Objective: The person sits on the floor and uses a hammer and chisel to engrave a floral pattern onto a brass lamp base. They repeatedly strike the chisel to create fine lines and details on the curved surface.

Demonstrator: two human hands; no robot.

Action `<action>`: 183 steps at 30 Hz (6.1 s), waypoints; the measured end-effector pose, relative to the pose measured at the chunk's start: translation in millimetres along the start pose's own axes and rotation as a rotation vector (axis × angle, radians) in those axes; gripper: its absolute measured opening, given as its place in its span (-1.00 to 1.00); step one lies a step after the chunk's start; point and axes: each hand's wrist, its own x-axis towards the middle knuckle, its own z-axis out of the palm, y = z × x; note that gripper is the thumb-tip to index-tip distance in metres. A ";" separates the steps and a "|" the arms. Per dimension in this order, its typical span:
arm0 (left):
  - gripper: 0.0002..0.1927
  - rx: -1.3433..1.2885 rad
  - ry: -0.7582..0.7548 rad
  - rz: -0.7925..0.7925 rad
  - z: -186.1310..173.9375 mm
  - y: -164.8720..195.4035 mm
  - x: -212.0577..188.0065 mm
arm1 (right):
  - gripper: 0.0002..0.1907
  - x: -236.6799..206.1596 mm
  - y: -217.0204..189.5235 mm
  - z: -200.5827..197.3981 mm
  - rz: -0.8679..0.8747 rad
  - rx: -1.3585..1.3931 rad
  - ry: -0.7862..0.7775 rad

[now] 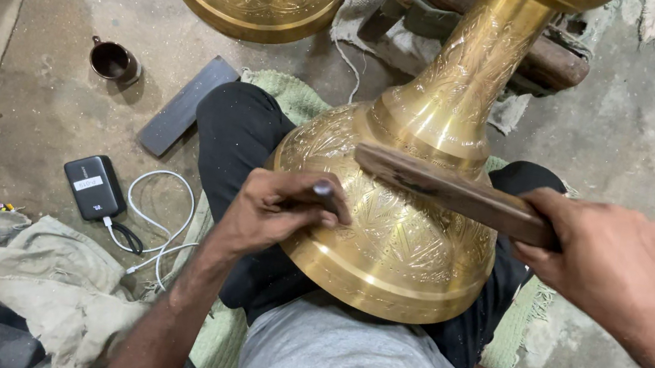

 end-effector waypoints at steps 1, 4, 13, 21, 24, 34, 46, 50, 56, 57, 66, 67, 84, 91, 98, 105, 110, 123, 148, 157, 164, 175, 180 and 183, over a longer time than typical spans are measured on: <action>-0.70 0.053 -0.022 -0.006 -0.8 -1.7 1.5 | -0.45 1.4 -1.1 -0.1 -0.016 -0.002 0.008; -0.61 0.177 -0.117 -0.022 -6.3 -5.4 10.4 | -0.55 2.9 -1.1 4.4 -0.034 -0.026 0.066; -0.45 0.246 -0.348 0.021 -16.6 5.9 29.4 | -0.43 -11.0 -2.9 20.2 -0.091 0.209 0.197; -0.53 0.273 -0.413 0.033 -22.1 5.6 30.3 | -0.40 -37.5 2.0 36.6 -0.245 0.563 0.446; -0.54 0.275 -0.377 0.058 -21.3 2.1 30.5 | -0.42 -38.3 -2.2 33.5 -0.206 0.759 0.543; -0.58 0.193 -0.358 0.080 -24.0 3.1 26.0 | -0.42 -42.7 -9.4 36.7 -0.143 0.757 0.535; -0.60 0.269 -0.397 0.054 -27.4 -8.5 24.8 | -0.33 -40.9 -14.0 18.1 -0.272 0.579 0.560; -0.60 0.233 -0.363 0.087 -27.4 -5.8 24.4 | -0.36 -38.9 -11.6 22.6 -0.217 0.606 0.429; -0.57 0.206 -0.328 0.074 -26.3 6.8 25.5 | -0.35 -39.2 -11.7 30.3 -0.342 0.894 0.482; -0.58 0.211 -0.336 0.078 -26.3 7.6 27.3 | -0.35 -39.3 -13.0 30.2 -0.344 0.933 0.432; -0.60 0.182 -0.403 0.033 -29.5 4.9 27.7 | -0.26 -44.3 -21.1 22.6 -0.150 0.496 0.317; -0.58 0.170 -0.395 0.034 -30.3 3.6 28.1 | -0.30 -44.5 -20.6 21.6 -0.181 0.650 0.406; -0.48 0.151 -0.374 0.017 -28.3 7.4 29.3 | -0.37 -44.2 -19.4 31.4 -0.228 0.917 0.575; -0.50 0.137 -0.394 0.008 -31.3 11.2 28.8 | -0.46 -46.1 -15.2 31.4 -0.311 0.773 0.653; -0.57 0.218 -0.401 0.031 -32.4 7.3 28.6 | -0.36 -45.1 -9.4 40.7 -0.281 0.733 0.606; -0.75 0.168 -0.312 0.033 -32.2 5.9 22.9 | -0.43 -42.8 -14.6 20.9 -0.138 0.413 0.415; -0.69 0.122 0.048 -0.044 -6.2 11.9 10.0 | -0.49 -29.6 -2.8 5.0 -0.036 0.356 0.134; -0.74 0.279 0.005 0.028 31.9 11.4 -4.2 | -0.73 1.9 5.4 8.2 -0.066 0.171 0.116; -0.76 0.376 -0.015 -0.084 25.9 8.5 -5.7 | -0.83 -14.9 -2.3 21.8 -0.298 0.378 0.522; -0.78 0.453 -0.048 -0.077 25.2 13.9 -2.0 | -0.80 -19.4 -4.6 19.3 -0.317 0.686 0.520; -0.82 0.417 -0.101 -0.050 13.7 -2.9 -4.6 | -0.70 -8.0 1.8 27.6 -0.320 0.586 0.560; -0.76 0.431 -0.139 -0.047 8.2 -6.2 -2.0 | -0.72 -16.8 -8.5 10.7 -0.306 0.378 0.805; -0.76 0.176 -0.107 -0.083 16.1 8.8 3.9 | -0.61 -11.5 -3.6 17.4 -0.252 0.243 0.747; -0.81 0.228 -0.070 -0.112 25.2 16.6 9.8 | -0.66 -0.3 0.9 22.3 -0.250 0.298 0.698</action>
